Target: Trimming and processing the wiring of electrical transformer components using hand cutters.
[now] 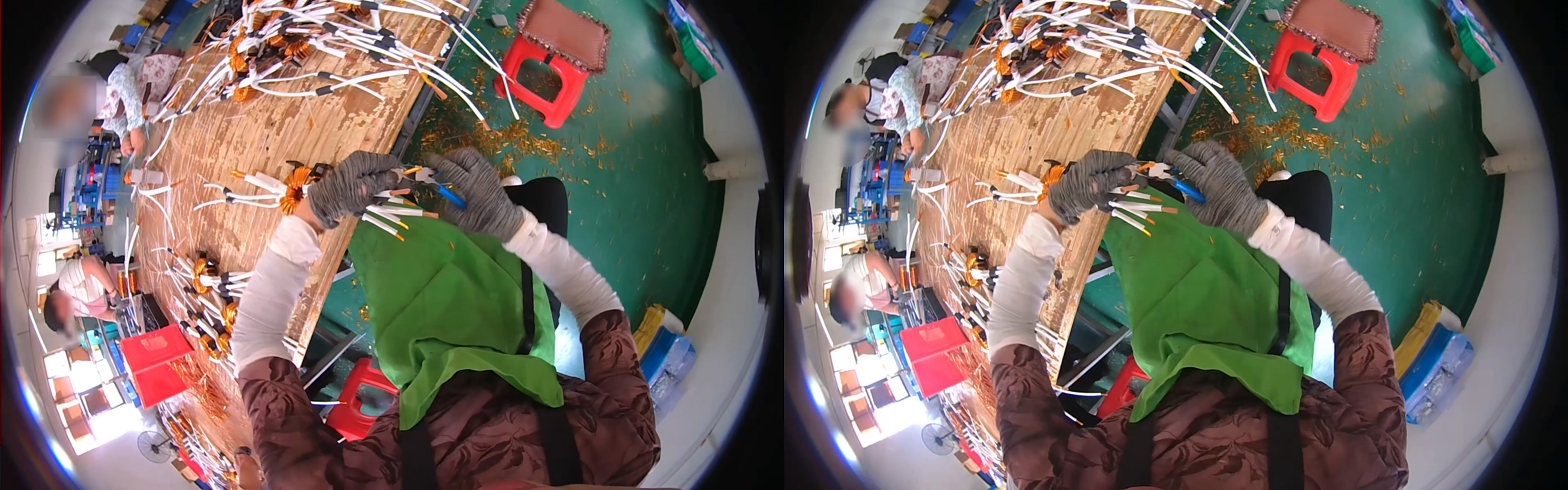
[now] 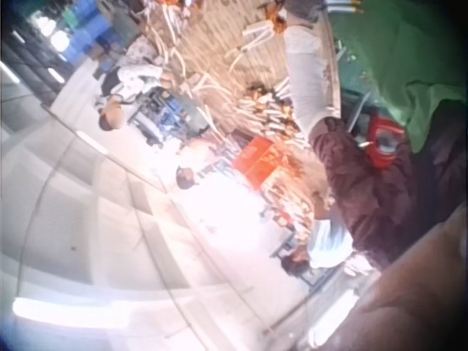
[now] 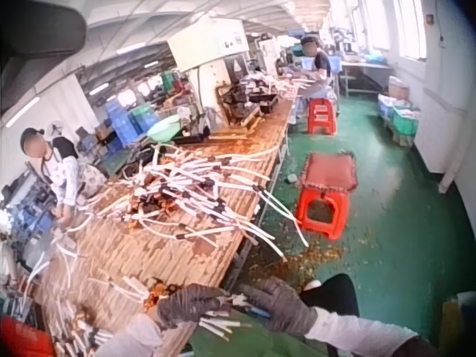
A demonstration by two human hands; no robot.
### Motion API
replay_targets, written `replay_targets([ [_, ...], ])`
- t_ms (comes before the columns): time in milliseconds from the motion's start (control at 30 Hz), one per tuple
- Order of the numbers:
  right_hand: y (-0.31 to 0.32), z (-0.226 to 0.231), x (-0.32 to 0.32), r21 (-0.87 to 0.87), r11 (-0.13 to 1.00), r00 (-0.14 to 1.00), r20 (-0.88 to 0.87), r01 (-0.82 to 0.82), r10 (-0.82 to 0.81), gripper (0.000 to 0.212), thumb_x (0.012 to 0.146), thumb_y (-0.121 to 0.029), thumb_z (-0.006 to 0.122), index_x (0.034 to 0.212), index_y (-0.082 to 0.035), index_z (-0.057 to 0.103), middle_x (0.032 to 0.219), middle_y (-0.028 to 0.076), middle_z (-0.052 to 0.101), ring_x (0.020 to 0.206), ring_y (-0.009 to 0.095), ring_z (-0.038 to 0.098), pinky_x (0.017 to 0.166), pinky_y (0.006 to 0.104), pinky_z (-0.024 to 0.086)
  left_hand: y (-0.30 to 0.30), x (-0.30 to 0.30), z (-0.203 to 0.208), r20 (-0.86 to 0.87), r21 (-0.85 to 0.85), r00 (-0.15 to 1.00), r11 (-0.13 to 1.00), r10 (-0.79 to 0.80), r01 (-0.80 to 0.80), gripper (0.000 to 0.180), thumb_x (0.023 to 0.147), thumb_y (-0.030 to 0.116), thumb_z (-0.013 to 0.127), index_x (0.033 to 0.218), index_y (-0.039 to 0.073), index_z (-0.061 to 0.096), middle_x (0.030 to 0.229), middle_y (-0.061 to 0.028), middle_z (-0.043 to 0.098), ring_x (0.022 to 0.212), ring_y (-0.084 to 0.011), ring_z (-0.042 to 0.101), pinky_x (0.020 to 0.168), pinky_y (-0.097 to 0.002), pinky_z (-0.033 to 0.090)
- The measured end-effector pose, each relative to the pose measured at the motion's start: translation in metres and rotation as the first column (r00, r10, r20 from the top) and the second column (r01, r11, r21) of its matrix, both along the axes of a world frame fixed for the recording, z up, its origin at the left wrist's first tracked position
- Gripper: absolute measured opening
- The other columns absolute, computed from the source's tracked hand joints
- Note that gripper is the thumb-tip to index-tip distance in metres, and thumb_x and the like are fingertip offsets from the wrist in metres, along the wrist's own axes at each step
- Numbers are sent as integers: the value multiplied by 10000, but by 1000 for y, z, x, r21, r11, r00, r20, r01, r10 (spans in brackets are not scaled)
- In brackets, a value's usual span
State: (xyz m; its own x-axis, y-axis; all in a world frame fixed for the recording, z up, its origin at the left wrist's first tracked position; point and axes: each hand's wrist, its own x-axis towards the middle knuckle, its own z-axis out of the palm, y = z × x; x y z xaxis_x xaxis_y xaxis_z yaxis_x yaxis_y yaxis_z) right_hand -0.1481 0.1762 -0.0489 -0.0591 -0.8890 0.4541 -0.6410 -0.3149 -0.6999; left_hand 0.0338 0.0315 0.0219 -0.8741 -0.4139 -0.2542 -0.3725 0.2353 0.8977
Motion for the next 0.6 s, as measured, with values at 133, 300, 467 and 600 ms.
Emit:
replay_targets([
  [133, -24, 0, -17, -255, 967, 955, -291, -24, -53, 582, 580, -139, 648, 1147, -85, 533, 992, 119, 557, 883, 296, 522, 815, 417, 406, -13, -1, 6, 122, 294, 986, 953, -112, 72, 262, 848, 225, 566, 973, -4, 591, 787, -22, 601, 611, -84, 545, 502, -211, 432],
  [300, -17, -12, -4, -244, 968, 946, -297, 54, -128, 573, 606, -102, 622, 1169, -83, 521, 971, 122, 564, 822, 302, 540, 757, 404, 437, 9, -8, 2, -14, 212, 996, 973, 94, -89, 286, 864, 200, 563, 1020, -39, 574, 747, -85, 640, 685, -176, 618, 622, -297, 487],
  [467, 34, -1, 21, 313, 916, 659, 748, -252, -74, 521, 707, -53, 578, 1224, -75, 516, 926, 54, 591, 758, 132, 547, 669, 261, 447, 28, -21, -26, -16, -447, 1000, 895, -21, 12, 273, 786, 317, 642, 854, 53, 612, 677, -168, 576, 652, -353, 571, 560, -391, 438],
  [600, 45, 6, 17, 416, 789, 431, 876, -453, -214, 593, 696, -40, 586, 1277, -93, 479, 864, -4, 566, 738, 67, 492, 672, 213, 429, 29, -24, -39, 119, -555, 993, 829, 1, 66, 426, 757, 518, 584, 764, 94, 623, 658, -141, 582, 642, -336, 582, 560, -422, 428],
])
